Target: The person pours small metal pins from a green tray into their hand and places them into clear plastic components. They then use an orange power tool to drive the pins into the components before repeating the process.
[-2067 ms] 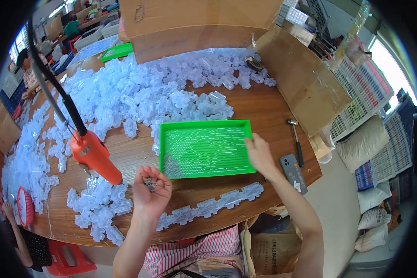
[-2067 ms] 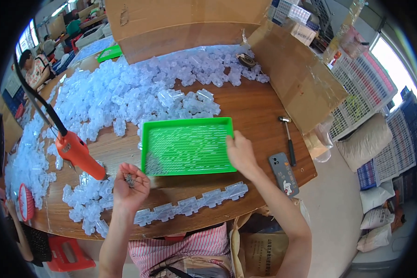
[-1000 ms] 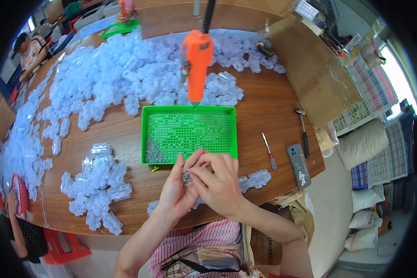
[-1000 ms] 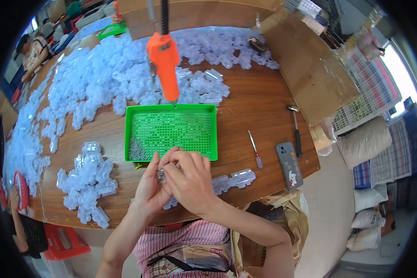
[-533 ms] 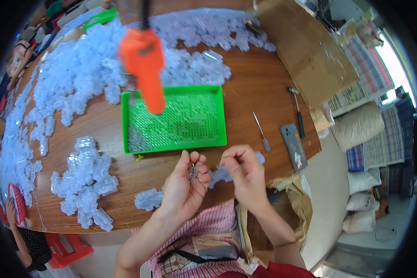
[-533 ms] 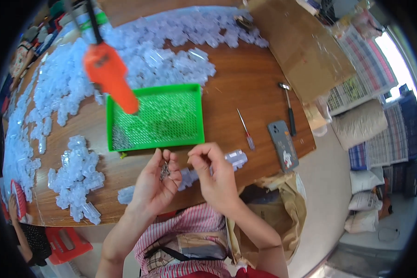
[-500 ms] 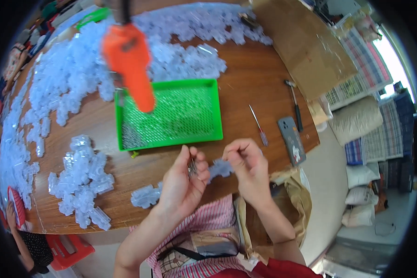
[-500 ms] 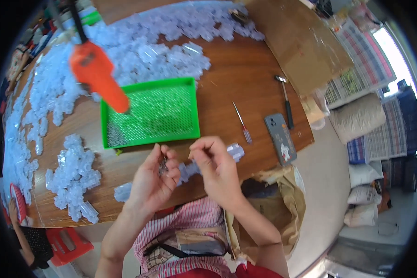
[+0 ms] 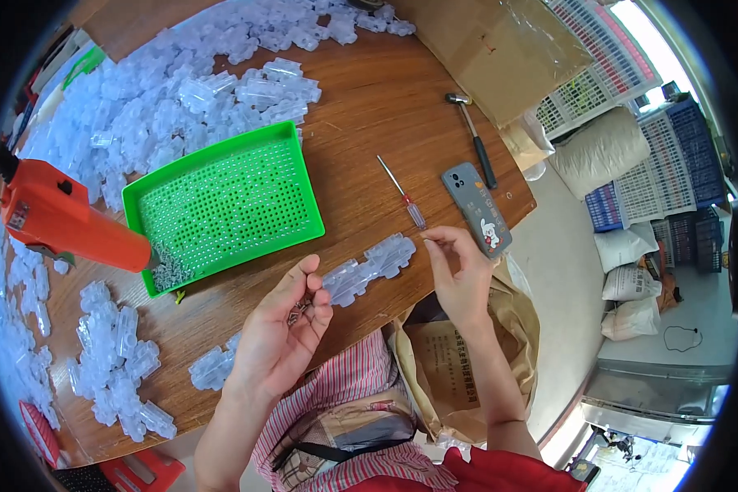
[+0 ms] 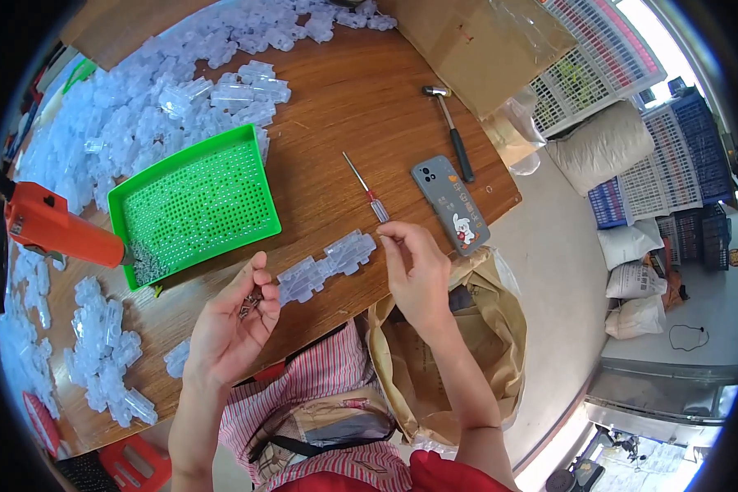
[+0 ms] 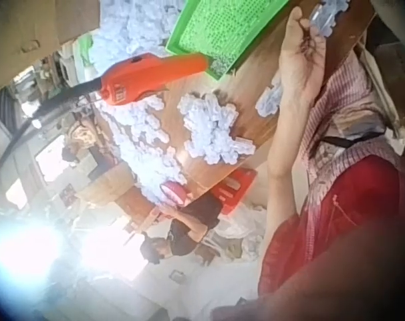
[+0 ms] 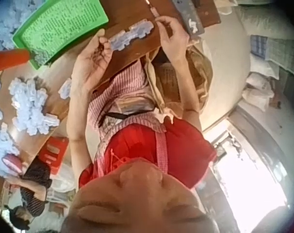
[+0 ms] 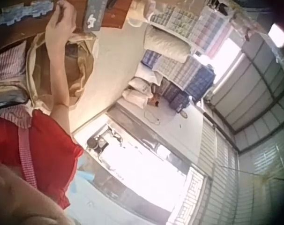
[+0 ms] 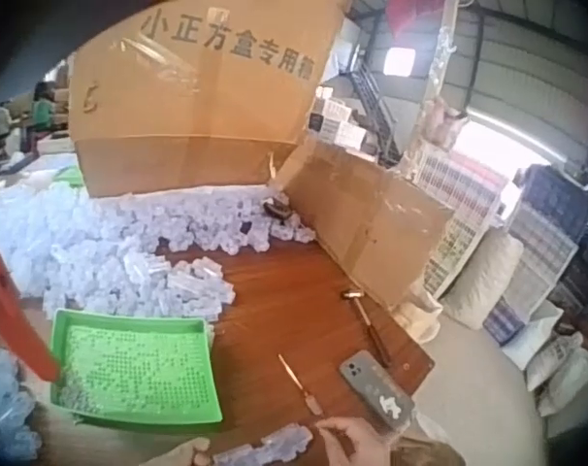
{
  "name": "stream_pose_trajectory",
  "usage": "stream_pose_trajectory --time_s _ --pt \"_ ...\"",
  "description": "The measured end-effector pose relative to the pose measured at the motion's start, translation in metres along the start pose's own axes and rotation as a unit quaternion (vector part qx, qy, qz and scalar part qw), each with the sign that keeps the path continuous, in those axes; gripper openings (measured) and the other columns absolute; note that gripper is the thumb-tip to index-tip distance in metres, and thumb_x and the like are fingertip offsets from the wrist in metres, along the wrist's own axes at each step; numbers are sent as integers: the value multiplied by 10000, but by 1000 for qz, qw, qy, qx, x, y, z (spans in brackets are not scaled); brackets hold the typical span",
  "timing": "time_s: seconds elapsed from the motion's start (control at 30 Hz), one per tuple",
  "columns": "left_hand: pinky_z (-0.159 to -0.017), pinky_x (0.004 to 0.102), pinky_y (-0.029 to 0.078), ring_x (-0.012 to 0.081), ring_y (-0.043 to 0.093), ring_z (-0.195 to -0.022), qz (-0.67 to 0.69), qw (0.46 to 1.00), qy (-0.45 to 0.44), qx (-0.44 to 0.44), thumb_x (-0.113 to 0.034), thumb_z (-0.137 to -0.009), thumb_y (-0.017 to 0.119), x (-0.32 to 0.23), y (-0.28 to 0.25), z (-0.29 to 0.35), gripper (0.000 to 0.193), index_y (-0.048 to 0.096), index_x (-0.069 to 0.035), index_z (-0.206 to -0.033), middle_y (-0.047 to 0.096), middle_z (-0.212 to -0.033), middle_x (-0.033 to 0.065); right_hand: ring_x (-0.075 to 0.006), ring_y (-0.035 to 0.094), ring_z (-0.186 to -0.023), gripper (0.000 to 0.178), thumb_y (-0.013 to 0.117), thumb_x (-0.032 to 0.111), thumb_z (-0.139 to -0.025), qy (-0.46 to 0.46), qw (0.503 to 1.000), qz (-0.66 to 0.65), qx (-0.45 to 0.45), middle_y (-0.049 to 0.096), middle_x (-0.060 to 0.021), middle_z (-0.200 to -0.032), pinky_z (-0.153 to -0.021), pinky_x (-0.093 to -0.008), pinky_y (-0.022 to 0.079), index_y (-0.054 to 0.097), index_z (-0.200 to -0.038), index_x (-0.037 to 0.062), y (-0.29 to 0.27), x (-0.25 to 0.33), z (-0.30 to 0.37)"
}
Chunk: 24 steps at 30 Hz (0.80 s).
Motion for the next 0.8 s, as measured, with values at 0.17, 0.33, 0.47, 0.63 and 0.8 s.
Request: stream_pose_trajectory --time_s 0.17,0.33,0.47,0.63,0.8 --pt "-640 211 461 114 510 -748 -13 998 -53 17 -140 -967 462 26 3 -6 319 461 -1 -1254 538 -850 21 -248 640 -755 140 610 -43 -817 -31 999 -1 -4 642 -132 -852 -655 -315 505 618 -948 5 7 -2 4" --pt "-721 207 503 84 555 -772 -16 997 -61 49 -171 -978 449 37 0 -8 336 470 -5 -1270 551 -871 -1 -210 647 -721 134 607 -35 -824 -24 999 -12 22 656 -117 -870 -608 -280 503 620 -952 3 14 -3 2" --pt "-738 206 503 81 554 -777 -5 997 -58 41 -167 -975 452 37 -3 -10 334 475 -5 -1266 553 -876 -5 -134 653 -779 119 604 -38 -836 -12 999 2 42 675 -90 -895 -699 -244 520 638 -948 -19 15 -1 1" --pt "-734 207 504 83 554 -772 -2 998 -60 31 -163 -974 453 38 -6 -9 330 479 -6 -1263 555 -870 -7 -173 652 -716 116 601 -20 -841 -17 996 4 82 664 -113 -886 -585 -259 500 624 -953 -3 17 -3 -3" --pt "-745 208 507 87 573 -802 -3 998 -50 41 -172 -971 459 34 -6 -4 338 478 -10 -1267 579 -897 2 -163 656 -735 125 608 -26 -837 -16 996 -24 84 666 -107 -887 -609 -250 509 624 -959 -4 18 1 -3"
Point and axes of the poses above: each hand's wrist, its own z-axis away from the middle knuckle, its own y-axis out of the palm, x = y × z, the point moved 9 cm from there along -z, towards the middle knuckle
